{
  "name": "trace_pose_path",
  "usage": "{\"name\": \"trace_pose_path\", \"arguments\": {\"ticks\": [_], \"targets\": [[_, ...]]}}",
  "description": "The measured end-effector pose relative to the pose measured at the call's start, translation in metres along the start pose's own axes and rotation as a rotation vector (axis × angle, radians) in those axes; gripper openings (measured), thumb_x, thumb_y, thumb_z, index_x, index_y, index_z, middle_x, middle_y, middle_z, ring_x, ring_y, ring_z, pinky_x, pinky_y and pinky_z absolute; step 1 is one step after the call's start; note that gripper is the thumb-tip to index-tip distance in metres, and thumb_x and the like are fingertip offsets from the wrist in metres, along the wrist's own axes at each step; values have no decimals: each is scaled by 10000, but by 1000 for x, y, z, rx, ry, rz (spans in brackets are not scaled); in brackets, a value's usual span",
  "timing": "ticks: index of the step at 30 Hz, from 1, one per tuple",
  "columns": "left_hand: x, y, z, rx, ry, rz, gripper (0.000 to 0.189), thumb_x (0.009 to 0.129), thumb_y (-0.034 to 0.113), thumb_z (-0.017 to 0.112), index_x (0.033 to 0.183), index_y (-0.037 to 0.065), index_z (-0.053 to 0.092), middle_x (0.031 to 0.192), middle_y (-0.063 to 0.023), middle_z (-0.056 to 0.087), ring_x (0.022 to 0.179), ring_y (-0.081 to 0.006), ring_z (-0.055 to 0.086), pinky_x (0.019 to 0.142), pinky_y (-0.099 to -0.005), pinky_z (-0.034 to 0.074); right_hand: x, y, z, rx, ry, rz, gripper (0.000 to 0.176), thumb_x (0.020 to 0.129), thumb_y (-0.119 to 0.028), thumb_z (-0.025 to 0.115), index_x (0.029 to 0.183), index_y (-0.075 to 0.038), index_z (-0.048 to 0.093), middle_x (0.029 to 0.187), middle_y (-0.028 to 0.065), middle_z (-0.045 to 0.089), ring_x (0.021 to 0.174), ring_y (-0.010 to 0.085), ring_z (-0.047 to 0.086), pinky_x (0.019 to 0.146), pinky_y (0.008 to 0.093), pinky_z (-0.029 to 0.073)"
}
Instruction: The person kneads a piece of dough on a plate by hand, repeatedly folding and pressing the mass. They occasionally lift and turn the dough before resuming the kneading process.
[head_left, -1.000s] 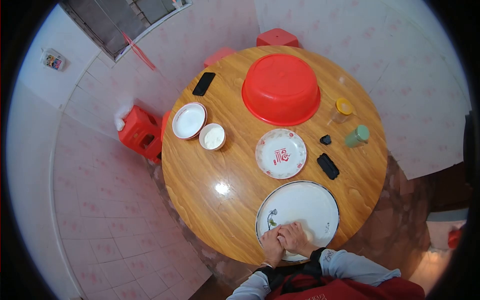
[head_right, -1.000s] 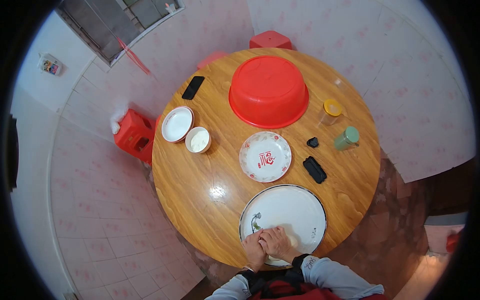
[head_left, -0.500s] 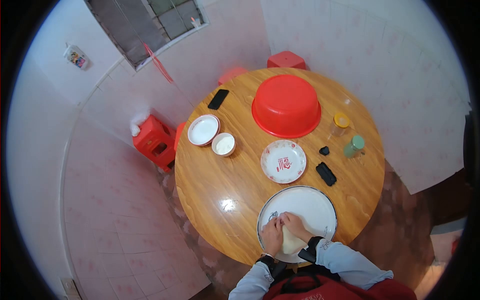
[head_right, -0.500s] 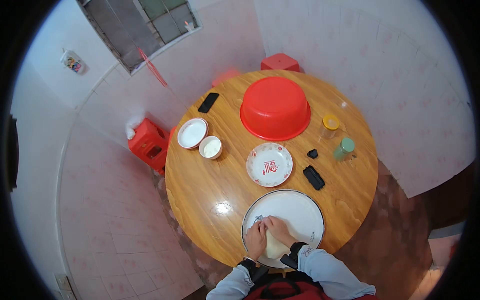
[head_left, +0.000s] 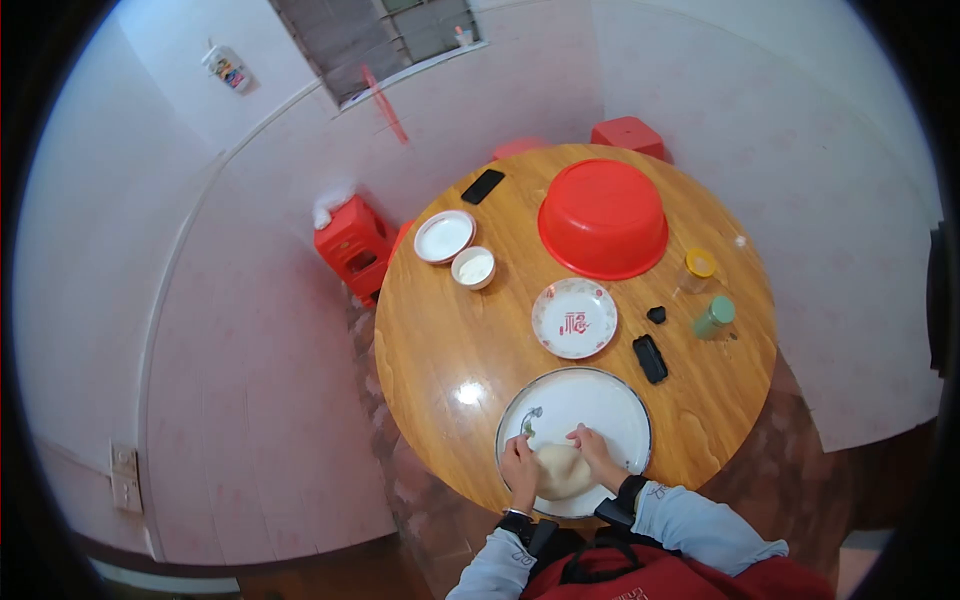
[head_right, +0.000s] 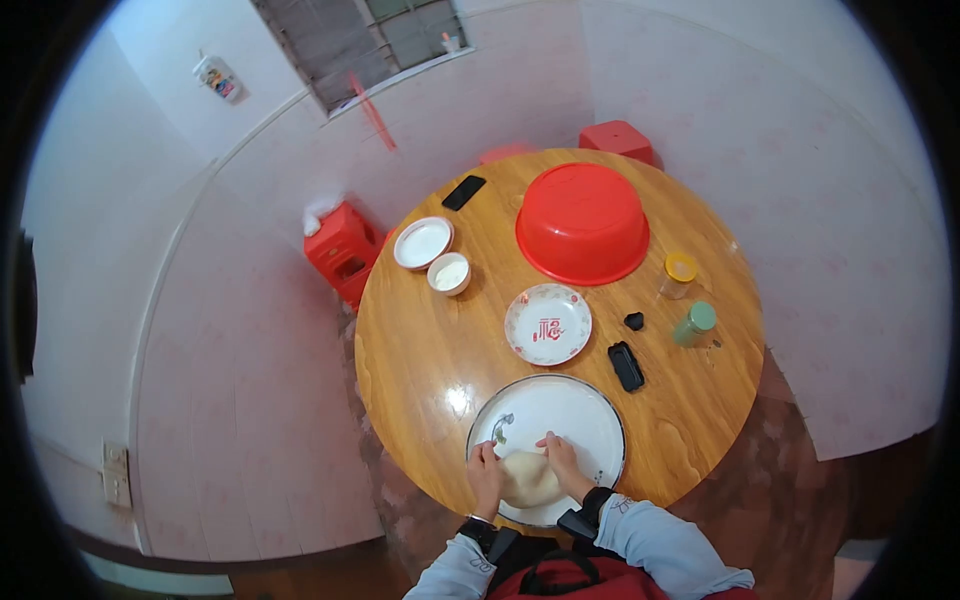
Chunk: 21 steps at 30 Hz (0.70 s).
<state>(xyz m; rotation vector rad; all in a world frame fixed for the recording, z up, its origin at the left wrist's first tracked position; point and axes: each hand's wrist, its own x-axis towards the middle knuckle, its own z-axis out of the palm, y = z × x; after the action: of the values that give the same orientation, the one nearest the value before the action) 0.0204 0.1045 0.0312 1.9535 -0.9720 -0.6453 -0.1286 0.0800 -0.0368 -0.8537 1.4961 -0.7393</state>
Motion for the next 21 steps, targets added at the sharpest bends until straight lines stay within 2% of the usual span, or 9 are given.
{"name": "trace_pose_path", "arguments": {"ticks": [3, 6, 8, 9, 10, 11, 12, 14, 21], "targets": [[-35, 33, -6, -251, 65, 28, 227, 963, 165, 533, 928, 11, 698, 676, -110, 629, 595, -185, 595, 656, -313, 470, -17, -21, -11, 180, -41, 86, 432, 1003, -385, 458, 892, -39, 692, 734, 12, 540, 709, 108, 487, 663, 276, 410], [-54, 54, -6, -258, 117, 59, 209, 952, 153, 554, 905, 10, 699, 678, -108, 630, 603, -209, 604, 647, -324, 476, -24, -45, -25, 225, -98, 168, 442, 1006, -388, 449, 871, -46, 694, 689, -13, 492, 658, 84, 432, 606, 262, 363], [-63, 42, 4, -281, 114, 73, 157, 928, 167, 601, 930, 51, 707, 781, -92, 650, 727, -234, 620, 708, -350, 458, -22, -57, -29, 12, -106, -1, 412, 988, -394, 483, 877, -67, 707, 596, 32, 510, 609, 164, 503, 595, 329, 406], [-65, 46, 4, -24, 137, 191, 150, 925, 180, 615, 935, 56, 699, 817, -77, 638, 764, -223, 601, 697, -347, 445, -20, -60, -23, -235, -34, -162, 321, 969, -321, 510, 872, -78, 696, 641, 78, 556, 666, 230, 557, 651, 395, 417], [-65, 50, 4, 233, 157, 313, 146, 921, 192, 629, 939, 62, 691, 853, -61, 626, 802, -213, 582, 686, -344, 432, -25, -61, -21, -232, -33, -162, 321, 969, -321, 510, 872, -78, 696, 641, 78, 556, 666, 230, 557, 651, 395, 417], [-67, 53, 0, 287, 115, 315, 133, 884, 190, 643, 986, 111, 679, 942, -71, 631, 927, -271, 561, 806, -408, 396, -31, -62, -20, -468, -13, -468, 268, 950, -286, 517, 896, -83, 684, 725, 91, 591, 742, 259, 576, 702, 420, 416], [-65, 57, -4, 287, 113, 319, 133, 884, 190, 643, 986, 111, 679, 942, -71, 631, 927, -271, 561, 806, -408, 396, -39, -68, -18, -703, 9, -773, 220, 932, -252, 525, 921, -89, 673, 809, 105, 626, 817, 287, 595, 753, 445, 416], [-68, 56, -9, 418, 74, 522, 191, 890, 183, 620, 1074, 138, 652, 985, -48, 631, 959, -242, 552, 865, -425, 354, -45, -71, -17, -653, -44, -796, 197, 918, -231, 529, 953, -87, 658, 879, 103, 626, 870, 285, 584, 784, 440, 405], [-65, 28, -5, 433, -35, 403, 224, 900, 173, 589, 1117, 135, 630, 1020, -30, 635, 968, -221, 553, 888, -417, 327, -70, -72, 1, -525, 39, -834, 214, 881, -171, 539, 1048, -50, 595, 1020, 131, 599, 973, 302, 552, 866, 417, 384]]}}
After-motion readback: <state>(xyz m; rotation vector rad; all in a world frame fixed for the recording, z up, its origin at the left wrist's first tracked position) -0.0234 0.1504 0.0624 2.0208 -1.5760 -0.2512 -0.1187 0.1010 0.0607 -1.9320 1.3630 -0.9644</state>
